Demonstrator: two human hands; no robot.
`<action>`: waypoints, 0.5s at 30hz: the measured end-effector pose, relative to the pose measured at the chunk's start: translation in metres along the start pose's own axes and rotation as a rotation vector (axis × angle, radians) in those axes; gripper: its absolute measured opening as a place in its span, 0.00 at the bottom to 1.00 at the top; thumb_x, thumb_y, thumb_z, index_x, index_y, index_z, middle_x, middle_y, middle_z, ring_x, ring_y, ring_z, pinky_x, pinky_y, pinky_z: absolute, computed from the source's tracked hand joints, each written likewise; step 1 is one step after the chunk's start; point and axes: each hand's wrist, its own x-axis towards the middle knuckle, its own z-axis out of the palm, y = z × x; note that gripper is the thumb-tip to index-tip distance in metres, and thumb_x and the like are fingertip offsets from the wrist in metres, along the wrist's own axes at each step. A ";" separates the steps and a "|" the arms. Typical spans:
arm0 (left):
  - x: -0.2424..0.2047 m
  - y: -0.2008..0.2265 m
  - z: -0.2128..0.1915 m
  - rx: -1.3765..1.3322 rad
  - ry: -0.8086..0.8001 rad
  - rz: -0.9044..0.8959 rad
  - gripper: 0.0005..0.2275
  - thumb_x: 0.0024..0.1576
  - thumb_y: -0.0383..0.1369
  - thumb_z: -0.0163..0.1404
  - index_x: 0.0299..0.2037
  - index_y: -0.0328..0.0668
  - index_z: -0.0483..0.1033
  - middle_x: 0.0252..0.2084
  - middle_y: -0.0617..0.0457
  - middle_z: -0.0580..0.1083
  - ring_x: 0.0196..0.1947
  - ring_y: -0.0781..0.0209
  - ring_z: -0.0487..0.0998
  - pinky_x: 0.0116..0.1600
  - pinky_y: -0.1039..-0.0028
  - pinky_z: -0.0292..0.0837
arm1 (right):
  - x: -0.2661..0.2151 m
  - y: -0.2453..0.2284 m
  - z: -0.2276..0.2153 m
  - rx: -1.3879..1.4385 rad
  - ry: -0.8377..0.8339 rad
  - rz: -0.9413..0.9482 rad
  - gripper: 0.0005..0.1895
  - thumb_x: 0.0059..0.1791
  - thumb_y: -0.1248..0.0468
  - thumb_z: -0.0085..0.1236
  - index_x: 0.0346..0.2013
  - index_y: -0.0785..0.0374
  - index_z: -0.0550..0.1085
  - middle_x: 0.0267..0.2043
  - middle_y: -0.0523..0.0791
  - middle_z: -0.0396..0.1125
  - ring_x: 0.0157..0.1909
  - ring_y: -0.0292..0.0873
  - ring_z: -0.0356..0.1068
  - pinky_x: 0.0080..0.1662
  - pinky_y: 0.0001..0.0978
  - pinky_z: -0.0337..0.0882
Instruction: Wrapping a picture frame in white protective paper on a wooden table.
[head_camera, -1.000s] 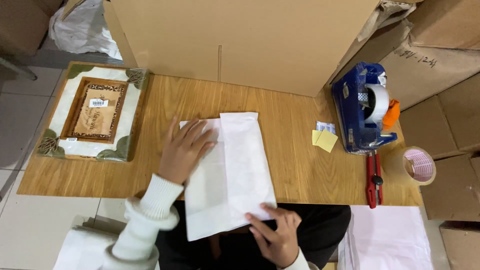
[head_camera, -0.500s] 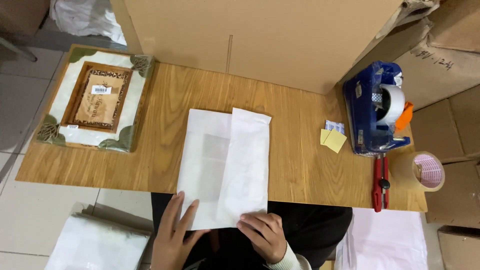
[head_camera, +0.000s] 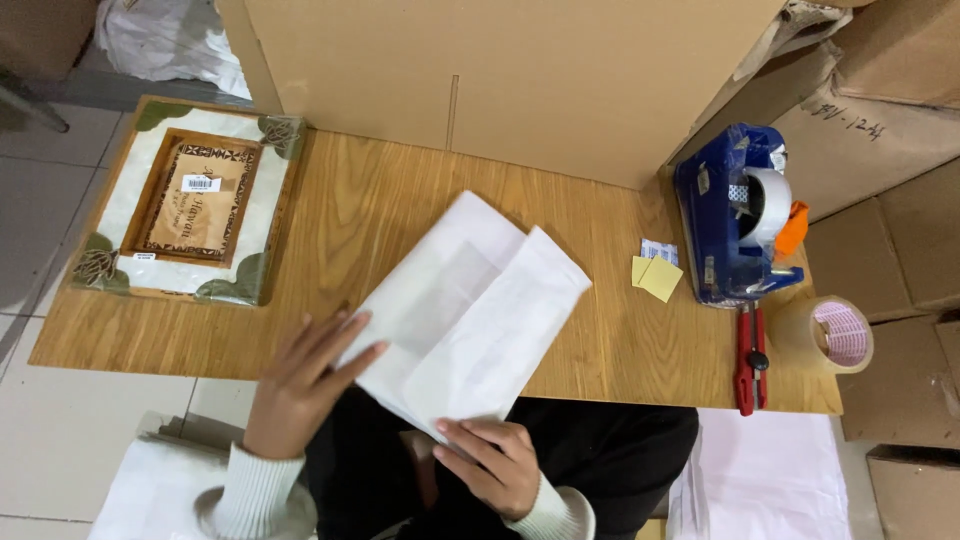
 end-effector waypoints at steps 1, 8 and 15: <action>0.003 -0.008 0.008 0.000 0.001 0.001 0.28 0.57 0.21 0.54 0.69 0.54 0.65 0.73 0.46 0.63 0.68 0.40 0.70 0.73 0.39 0.65 | 0.005 -0.001 0.007 -0.001 0.001 0.000 0.07 0.56 0.66 0.53 0.43 0.56 0.79 0.52 0.44 0.76 0.49 0.39 0.72 0.51 0.26 0.70; 0.013 -0.013 0.031 0.088 0.150 -0.266 0.27 0.60 0.11 0.47 0.66 0.52 0.71 0.68 0.49 0.69 0.63 0.45 0.73 0.67 0.45 0.67 | 0.039 -0.008 0.052 0.010 0.066 0.029 0.05 0.51 0.73 0.63 0.41 0.63 0.78 0.48 0.48 0.77 0.47 0.40 0.77 0.47 0.28 0.73; 0.005 0.046 0.029 -0.379 0.297 -0.721 0.14 0.60 0.31 0.54 0.56 0.43 0.77 0.47 0.50 0.73 0.46 0.58 0.76 0.52 0.69 0.77 | 0.038 -0.015 0.070 0.083 0.078 0.106 0.06 0.51 0.67 0.65 0.40 0.66 0.78 0.49 0.50 0.76 0.49 0.45 0.78 0.49 0.34 0.78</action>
